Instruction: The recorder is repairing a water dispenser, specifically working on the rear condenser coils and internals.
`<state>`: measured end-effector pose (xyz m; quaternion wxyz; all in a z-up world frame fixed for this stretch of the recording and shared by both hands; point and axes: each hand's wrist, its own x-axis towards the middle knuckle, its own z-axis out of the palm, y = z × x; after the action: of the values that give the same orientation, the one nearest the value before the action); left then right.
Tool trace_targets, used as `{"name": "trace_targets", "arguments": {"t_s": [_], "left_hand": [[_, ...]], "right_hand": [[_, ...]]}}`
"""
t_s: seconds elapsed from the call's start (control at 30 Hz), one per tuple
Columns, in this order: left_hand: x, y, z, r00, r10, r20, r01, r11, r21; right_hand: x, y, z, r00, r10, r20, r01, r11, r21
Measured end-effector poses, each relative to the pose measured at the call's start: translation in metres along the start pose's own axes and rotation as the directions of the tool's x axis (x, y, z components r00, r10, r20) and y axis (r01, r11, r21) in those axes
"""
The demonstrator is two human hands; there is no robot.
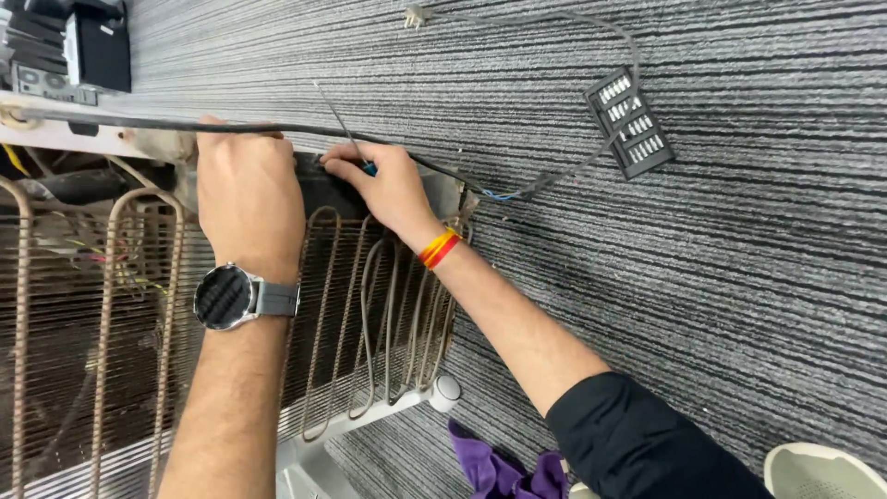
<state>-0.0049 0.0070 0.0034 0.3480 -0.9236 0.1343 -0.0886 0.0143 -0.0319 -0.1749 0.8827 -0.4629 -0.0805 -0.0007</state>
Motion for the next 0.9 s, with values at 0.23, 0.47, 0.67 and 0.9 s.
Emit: {"name": "trace_targets", "arguments": {"t_s": [0.23,0.47,0.67,0.9], "left_hand": [[0.002,0.002,-0.006,0.998,0.036,-0.050,-0.037,0.999,-0.009],[0.002,-0.001,-0.002,0.998,0.060,-0.031,-0.060,0.998,0.008],[0.000,-0.004,-0.001,0.994,0.086,-0.065,-0.086,0.996,0.010],[0.002,-0.003,-0.002,0.993,0.107,-0.056,-0.108,0.994,-0.003]], "right_hand": [[0.003,0.009,0.004,1.000,0.019,-0.003,-0.019,0.999,0.045],[0.007,0.007,0.001,0.999,0.036,0.039,-0.039,0.997,0.064],[0.009,-0.004,0.002,0.997,0.072,0.026,-0.072,0.997,0.020],[0.013,-0.037,0.003,0.997,0.062,-0.034,-0.069,0.963,-0.262]]}}
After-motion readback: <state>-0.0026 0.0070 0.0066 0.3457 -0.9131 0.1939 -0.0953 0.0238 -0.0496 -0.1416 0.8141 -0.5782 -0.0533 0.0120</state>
